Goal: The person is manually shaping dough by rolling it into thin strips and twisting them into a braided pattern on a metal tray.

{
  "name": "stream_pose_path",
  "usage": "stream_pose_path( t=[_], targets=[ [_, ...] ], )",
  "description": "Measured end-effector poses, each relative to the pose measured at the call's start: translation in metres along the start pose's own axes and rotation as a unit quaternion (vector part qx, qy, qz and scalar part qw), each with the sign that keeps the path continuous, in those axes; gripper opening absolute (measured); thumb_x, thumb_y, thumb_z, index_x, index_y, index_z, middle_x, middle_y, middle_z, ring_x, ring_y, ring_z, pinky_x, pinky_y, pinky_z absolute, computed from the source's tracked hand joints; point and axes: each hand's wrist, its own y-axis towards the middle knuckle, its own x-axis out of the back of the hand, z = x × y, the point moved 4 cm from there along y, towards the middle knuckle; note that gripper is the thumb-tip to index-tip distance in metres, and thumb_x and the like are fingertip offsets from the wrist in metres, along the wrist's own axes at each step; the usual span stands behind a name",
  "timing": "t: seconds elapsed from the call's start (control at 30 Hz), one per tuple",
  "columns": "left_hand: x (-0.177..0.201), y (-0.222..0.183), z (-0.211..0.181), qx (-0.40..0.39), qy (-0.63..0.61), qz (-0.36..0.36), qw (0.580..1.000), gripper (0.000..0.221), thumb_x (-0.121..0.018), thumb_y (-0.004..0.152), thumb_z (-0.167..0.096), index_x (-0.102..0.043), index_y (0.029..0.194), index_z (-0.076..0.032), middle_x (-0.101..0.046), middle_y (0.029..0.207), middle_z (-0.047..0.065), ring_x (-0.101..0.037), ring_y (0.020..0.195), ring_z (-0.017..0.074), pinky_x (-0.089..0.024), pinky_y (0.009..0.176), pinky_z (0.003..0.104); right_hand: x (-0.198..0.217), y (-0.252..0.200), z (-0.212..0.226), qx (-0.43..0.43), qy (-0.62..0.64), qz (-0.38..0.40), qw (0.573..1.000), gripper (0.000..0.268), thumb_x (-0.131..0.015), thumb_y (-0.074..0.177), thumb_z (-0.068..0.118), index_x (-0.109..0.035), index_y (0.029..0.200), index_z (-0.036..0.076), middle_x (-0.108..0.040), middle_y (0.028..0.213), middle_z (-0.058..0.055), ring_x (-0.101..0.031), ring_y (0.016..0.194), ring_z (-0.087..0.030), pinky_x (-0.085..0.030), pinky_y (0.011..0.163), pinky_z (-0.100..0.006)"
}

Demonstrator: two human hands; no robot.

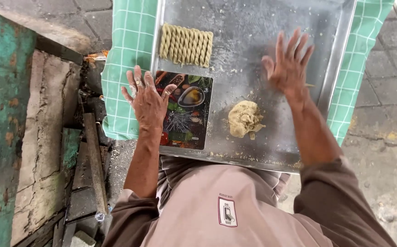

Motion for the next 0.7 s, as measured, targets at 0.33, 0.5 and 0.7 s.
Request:
stream_pose_path(
  t=[0.33, 0.5, 0.7],
  targets=[
    [0.006, 0.001, -0.002, 0.011, -0.031, 0.036, 0.999, 0.106, -0.028, 0.094, -0.085, -0.047, 0.152, 0.001, -0.027, 0.166, 0.020, -0.013, 0.154, 0.0382, -0.018, 0.116, 0.072, 0.029, 0.016, 0.003, 0.057, 0.005, -0.030, 0.998, 0.110, 0.010, 0.086, 0.083, -0.004, 0.172, 0.017, 0.014, 0.169, -0.022, 0.016, 0.156, -0.041, 0.016, 0.122, -0.066],
    [0.008, 0.003, -0.002, 0.015, -0.039, 0.031, 0.999, 0.104, -0.031, 0.094, -0.084, -0.047, 0.151, 0.001, -0.029, 0.165, 0.021, -0.015, 0.154, 0.0392, -0.021, 0.115, 0.073, -0.007, -0.062, 0.020, 0.062, -0.054, 0.054, 0.995, 0.075, -0.010, 0.105, 0.056, -0.003, 0.167, 0.014, 0.012, 0.168, -0.026, 0.008, 0.157, -0.047, 0.005, 0.124, -0.065],
    [0.004, 0.004, 0.000, 0.017, -0.043, 0.039, 0.998, 0.107, -0.027, 0.093, -0.085, -0.045, 0.154, 0.001, -0.026, 0.166, 0.022, -0.012, 0.154, 0.0395, -0.017, 0.117, 0.073, -0.005, -0.055, 0.021, 0.073, -0.056, 0.120, 0.989, 0.070, -0.024, 0.107, 0.045, -0.002, 0.167, 0.018, 0.019, 0.165, -0.029, 0.016, 0.153, -0.051, 0.007, 0.121, -0.068]
  ],
)
